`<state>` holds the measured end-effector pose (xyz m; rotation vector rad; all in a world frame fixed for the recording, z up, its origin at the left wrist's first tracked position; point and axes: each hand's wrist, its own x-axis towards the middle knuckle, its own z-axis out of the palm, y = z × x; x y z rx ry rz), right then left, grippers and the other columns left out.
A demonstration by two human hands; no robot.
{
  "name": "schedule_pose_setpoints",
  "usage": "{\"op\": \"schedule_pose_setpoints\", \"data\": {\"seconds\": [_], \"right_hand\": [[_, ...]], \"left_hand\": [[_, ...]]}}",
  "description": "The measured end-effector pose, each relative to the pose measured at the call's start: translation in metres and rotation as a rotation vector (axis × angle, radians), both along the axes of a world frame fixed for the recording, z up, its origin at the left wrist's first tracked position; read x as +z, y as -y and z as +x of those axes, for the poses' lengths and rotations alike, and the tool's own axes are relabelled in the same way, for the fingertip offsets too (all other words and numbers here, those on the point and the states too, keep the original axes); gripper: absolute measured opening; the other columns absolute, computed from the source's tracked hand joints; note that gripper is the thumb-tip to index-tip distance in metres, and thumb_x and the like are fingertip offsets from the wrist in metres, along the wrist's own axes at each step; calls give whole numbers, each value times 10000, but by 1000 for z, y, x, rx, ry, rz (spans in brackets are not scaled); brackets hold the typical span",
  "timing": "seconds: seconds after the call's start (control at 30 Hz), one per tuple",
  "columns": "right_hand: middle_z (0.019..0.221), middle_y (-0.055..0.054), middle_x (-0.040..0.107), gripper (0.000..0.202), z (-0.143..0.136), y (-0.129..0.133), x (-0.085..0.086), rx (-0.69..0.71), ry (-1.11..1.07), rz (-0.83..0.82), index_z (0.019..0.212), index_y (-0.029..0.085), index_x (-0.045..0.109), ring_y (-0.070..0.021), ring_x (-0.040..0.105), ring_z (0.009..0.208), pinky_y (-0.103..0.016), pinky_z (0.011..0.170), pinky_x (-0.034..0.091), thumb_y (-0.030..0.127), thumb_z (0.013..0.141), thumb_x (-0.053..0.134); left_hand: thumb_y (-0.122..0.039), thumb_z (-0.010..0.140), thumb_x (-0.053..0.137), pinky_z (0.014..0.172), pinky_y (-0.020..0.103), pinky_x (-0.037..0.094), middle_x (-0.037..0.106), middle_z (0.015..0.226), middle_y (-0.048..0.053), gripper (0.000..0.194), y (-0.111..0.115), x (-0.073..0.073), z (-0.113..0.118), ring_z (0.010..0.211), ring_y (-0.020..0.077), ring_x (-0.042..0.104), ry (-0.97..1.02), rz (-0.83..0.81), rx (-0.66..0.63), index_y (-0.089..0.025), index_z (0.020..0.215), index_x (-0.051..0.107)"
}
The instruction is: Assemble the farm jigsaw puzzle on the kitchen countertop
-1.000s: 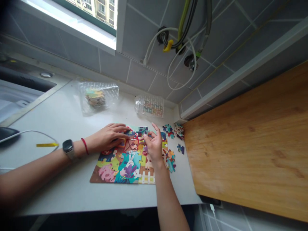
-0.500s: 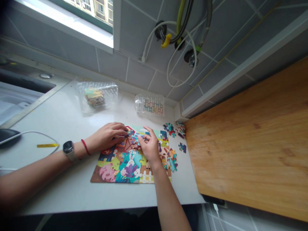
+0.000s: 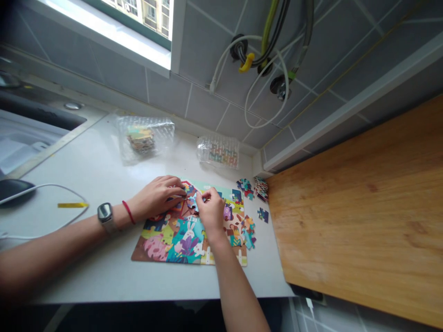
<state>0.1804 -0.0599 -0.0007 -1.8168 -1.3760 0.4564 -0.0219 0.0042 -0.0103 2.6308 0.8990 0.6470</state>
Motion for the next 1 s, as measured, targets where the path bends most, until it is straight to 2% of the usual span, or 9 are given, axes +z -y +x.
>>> {"op": "schedule_pose_setpoints", "data": {"seconds": [0.17, 0.3, 0.43, 0.53, 0.6, 0.77, 0.9, 1.0], "right_hand": [[630, 26, 608, 223, -4, -2, 5, 49, 248, -49, 716, 240, 542, -155, 541, 567, -264, 613, 343, 337, 907, 602], [615, 16, 585, 170, -8, 1, 7, 64, 316, -88, 782, 254, 579, -171, 521, 542, -267, 581, 268, 295, 946, 573], [590, 35, 569, 81, -6, 2, 7, 94, 238, -97, 913, 263, 651, -173, 501, 523, -264, 574, 295, 313, 951, 600], [529, 74, 516, 170, 2, 3, 7, 164, 77, -99, 1033, 251, 687, -165, 487, 500, -266, 586, 362, 385, 970, 604], [541, 70, 535, 234, 10, 3, 9, 161, -49, -60, 1004, 231, 706, -157, 502, 513, -268, 602, 405, 444, 969, 615], [847, -48, 751, 310, 36, 2, 16, 2, -216, 169, 950, 196, 719, -200, 685, 763, -303, 746, 538, 502, 933, 669], [964, -106, 772, 377, 73, 3, 20, -233, -200, 394, 1002, 166, 716, -225, 727, 859, -330, 796, 575, 532, 931, 662], [941, -123, 772, 432, 118, 14, 25, -407, -152, 436, 1050, 146, 702, -230, 730, 818, -323, 731, 573, 554, 921, 642]], "left_hand": [[-329, 971, 705, 906, 422, 510, 699, 1051, 76, 138, 0, 0, 0, 1005, 261, 639, 6, -2, 0, -248, 1048, 786], [-347, 995, 668, 899, 429, 513, 701, 1043, 82, 162, 1, 2, 0, 1001, 269, 641, 2, -7, -2, -245, 1049, 783], [-360, 1010, 632, 902, 433, 522, 708, 1035, 91, 193, 1, 1, -1, 997, 269, 645, 16, -12, -5, -239, 1034, 780], [-340, 1006, 626, 927, 432, 527, 719, 1061, 91, 183, -1, 0, -2, 1027, 264, 651, 47, -38, -16, -237, 1037, 774], [-321, 999, 631, 946, 438, 528, 729, 1096, 90, 171, -3, -1, -3, 1054, 265, 656, 70, -54, -22, -236, 1058, 767], [-332, 1007, 630, 966, 470, 526, 750, 1162, 84, 189, -7, -3, -3, 1091, 278, 667, 97, -62, -40, -234, 1122, 744], [-380, 1016, 618, 975, 463, 528, 754, 1183, 90, 223, -9, -7, -5, 1101, 270, 672, 140, -65, -53, -240, 1134, 748], [-417, 1025, 592, 980, 446, 533, 758, 1178, 89, 259, -10, -10, -6, 1092, 260, 676, 163, -77, -67, -246, 1131, 755]]}}
